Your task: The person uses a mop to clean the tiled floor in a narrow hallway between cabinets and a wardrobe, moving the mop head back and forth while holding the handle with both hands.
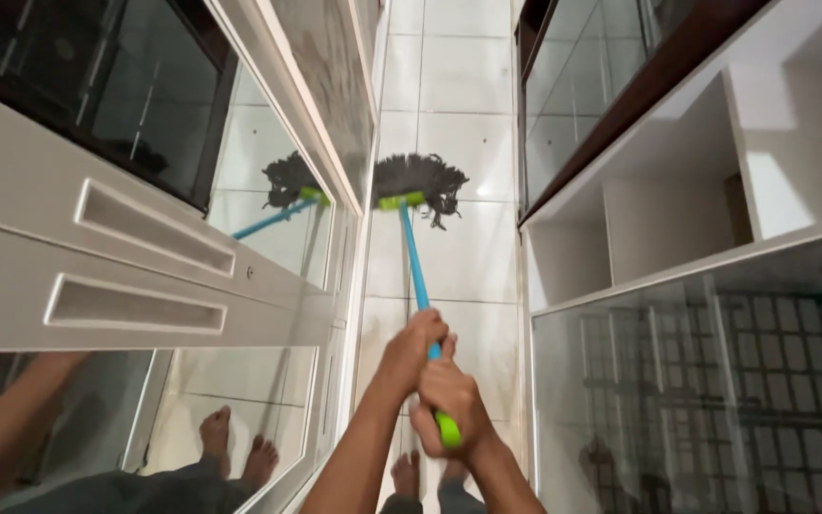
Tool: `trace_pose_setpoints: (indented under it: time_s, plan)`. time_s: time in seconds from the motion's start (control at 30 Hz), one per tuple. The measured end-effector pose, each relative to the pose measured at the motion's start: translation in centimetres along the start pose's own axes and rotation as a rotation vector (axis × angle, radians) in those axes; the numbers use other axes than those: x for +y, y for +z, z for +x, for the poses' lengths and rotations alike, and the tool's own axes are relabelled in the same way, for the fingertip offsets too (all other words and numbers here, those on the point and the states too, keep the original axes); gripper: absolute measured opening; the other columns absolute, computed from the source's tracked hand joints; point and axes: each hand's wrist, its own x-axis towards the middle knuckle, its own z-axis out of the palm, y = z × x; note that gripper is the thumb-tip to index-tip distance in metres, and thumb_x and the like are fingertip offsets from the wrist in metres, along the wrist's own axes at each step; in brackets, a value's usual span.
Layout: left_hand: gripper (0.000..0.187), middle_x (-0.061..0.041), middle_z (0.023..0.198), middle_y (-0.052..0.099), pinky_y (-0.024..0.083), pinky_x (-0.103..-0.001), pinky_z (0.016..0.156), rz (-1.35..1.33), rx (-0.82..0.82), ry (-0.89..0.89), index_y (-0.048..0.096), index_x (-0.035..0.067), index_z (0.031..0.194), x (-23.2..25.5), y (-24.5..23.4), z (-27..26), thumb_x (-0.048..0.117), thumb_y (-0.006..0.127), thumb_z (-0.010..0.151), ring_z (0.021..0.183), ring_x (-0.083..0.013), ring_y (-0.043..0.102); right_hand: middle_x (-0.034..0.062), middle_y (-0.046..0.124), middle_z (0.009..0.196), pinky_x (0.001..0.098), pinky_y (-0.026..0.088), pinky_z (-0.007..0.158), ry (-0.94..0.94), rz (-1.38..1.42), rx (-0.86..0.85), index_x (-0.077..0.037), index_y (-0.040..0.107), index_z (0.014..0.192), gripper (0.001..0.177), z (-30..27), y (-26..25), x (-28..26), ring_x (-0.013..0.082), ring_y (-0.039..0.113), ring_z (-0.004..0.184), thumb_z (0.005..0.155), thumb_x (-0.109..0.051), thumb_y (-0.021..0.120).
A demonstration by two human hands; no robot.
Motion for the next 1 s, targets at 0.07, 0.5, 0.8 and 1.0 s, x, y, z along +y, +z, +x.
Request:
trace_pose_setpoints:
  time_s: [0.07, 0.5, 0.8, 1.0]
  plan:
    - [0.02, -0.015, 0.084, 0.055, 0.048, -0.045, 0.066, 0.032, 0.042, 0.028, 0.054, 0.0, 0.074, -1.0, -0.1, 0.2, 0.002, 0.073, 0.078, 0.089, -0.0372, 0.058, 0.015, 0.05, 0.067, 0.0416, 0.045, 0.064, 0.032, -0.002, -0.01, -0.002, 0.047, 0.065, 0.012, -0.4, 1.0, 0.2, 0.0348, 0.051, 0.064, 0.066, 0.002, 0.059]
    - [0.012, -0.008, 0.08, 0.06, 0.052, -0.038, 0.068, -0.033, -0.301, -0.039, 0.063, 0.006, 0.073, 0.6, -3.8, -8.2, 0.011, 0.069, 0.082, 0.089, -0.0258, 0.061, 0.0092, 0.048, 0.056, 0.0356, 0.041, 0.057, -0.063, -0.084, 0.072, -0.005, 0.052, 0.058, 0.012, -5.2, 5.7, -6.8, 0.0258, 0.055, 0.054, 0.056, -0.003, 0.064]
    - [0.015, -0.013, 0.107, 0.064, 0.055, -0.039, 0.081, -0.052, -0.011, 0.042, 0.06, 0.004, 0.082, -4.7, -2.0, -7.9, -0.005, 0.067, 0.073, 0.107, -0.0372, 0.062, 0.0146, 0.05, 0.068, 0.0422, 0.046, 0.068, 0.004, -0.036, 0.034, -0.003, 0.047, 0.066, 0.015, -4.7, 8.7, -3.2, 0.0356, 0.05, 0.066, 0.062, 0.004, 0.06]
    - [0.02, -0.016, 0.084, 0.059, 0.051, -0.043, 0.076, -0.142, 0.141, 0.077, 0.054, 0.002, 0.074, 1.6, -1.8, -10.5, -0.002, 0.072, 0.08, 0.094, -0.0391, 0.06, 0.0131, 0.052, 0.065, 0.0408, 0.043, 0.062, 0.032, -0.063, -0.002, -0.004, 0.051, 0.064, 0.015, -7.8, 6.7, -6.3, 0.0324, 0.053, 0.063, 0.063, 0.0, 0.066]
